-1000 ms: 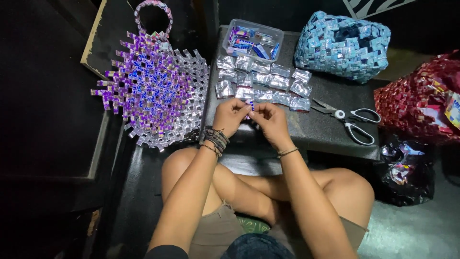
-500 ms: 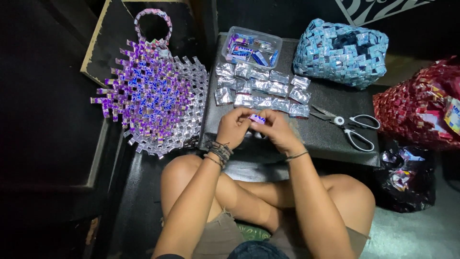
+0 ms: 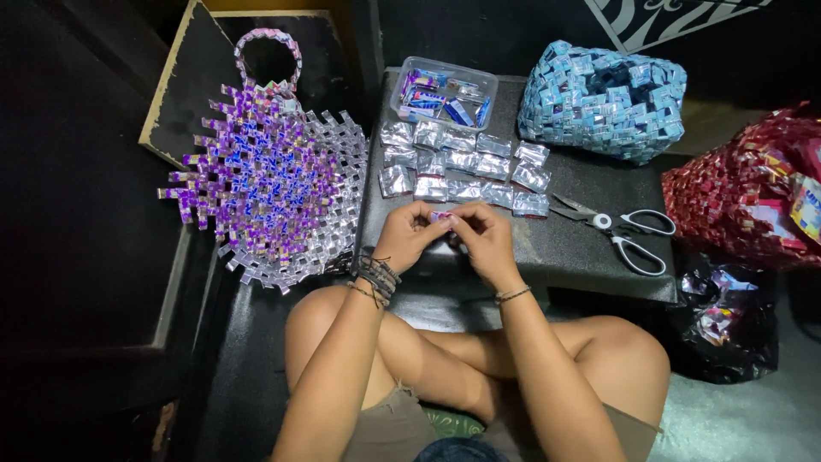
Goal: The person folds small silver rectangular wrappers by hand on a dark surface while sitting cross-legged.
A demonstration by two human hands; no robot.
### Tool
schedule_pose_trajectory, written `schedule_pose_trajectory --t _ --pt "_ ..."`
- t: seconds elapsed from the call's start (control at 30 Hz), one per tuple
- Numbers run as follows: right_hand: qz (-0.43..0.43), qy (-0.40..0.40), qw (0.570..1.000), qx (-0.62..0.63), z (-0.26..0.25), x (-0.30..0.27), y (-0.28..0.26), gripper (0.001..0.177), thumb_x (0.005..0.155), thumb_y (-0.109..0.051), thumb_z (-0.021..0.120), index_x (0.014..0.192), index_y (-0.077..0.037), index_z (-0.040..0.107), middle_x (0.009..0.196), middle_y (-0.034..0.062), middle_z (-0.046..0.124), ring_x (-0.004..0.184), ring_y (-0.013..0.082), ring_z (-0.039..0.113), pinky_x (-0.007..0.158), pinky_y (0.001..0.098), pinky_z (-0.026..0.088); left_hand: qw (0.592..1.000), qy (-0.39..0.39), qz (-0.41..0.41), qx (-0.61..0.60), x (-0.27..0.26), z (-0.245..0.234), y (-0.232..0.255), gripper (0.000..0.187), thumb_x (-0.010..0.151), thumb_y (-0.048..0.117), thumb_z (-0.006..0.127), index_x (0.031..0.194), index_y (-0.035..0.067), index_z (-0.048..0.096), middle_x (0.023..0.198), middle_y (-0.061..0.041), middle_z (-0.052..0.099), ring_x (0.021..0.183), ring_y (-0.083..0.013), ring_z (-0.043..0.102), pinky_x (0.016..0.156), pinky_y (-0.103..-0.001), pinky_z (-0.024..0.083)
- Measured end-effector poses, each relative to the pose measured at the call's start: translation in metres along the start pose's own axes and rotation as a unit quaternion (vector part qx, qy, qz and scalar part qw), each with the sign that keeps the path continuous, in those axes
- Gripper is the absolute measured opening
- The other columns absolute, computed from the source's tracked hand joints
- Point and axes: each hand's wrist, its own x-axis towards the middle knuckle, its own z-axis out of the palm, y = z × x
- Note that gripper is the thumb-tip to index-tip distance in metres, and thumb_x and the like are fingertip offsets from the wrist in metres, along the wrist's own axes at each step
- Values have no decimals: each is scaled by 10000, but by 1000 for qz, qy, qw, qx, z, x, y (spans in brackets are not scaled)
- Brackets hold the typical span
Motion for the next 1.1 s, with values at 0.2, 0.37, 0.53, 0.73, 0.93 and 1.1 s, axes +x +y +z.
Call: schedule_pose_trajectory --t 0.2,0.37,0.53,0.73,0.93,1.1 --pt "-5 12 1000 -22 -1 -1 3 126 1011 -80 655 1040 11 737 851 110 677 589 168 692 517 274 607 999 -1 13 40 0 -3 4 195 949 200 764 872 29 713 686 -58 665 701 -58 648 628 -220 534" --pt "1 11 999 -37 4 -4 -1 120 988 -56 666 1072 14 714 838 132 686 587 187 701 501 274 587 1000 -6 9 27 1 -8 -1 183 1000 207 692 929 46 738 746 -66 717 747 -74 651 724 -253 551" --pt "23 0 1000 -21 7 -6 -9 312 884 4 748 1183 12 658 862 81 677 677 115 693 593 237 596 1000 -18 3 18 2 -4 1 153 1003 169 676 1007 26 730 785 -89 728 776 -100 696 764 -267 574" --pt "26 18 999 -9 5 -7 -4 235 883 13 762 1091 12 652 796 69 671 675 92 680 574 202 588 1000 -17 12 6 4 -3 -4 159 989 132 687 1066 -7 700 824 -91 698 797 -119 709 780 -266 583" --pt "13 30 999 -39 7 -9 -8 102 978 -42 679 1056 -4 733 776 129 697 644 153 673 551 301 625 1000 -20 1 11 3 -4 -2 158 975 104 687 1076 -17 705 827 -93 697 791 -122 701 772 -270 584" --pt "34 1 999 -5 6 -6 -6 152 986 -58 665 1114 -3 726 841 132 696 690 156 666 594 315 648 1000 -11 -2 19 11 -9 -15 107 980 74 630 999 -7 698 779 -105 695 757 -134 691 742 -275 578"
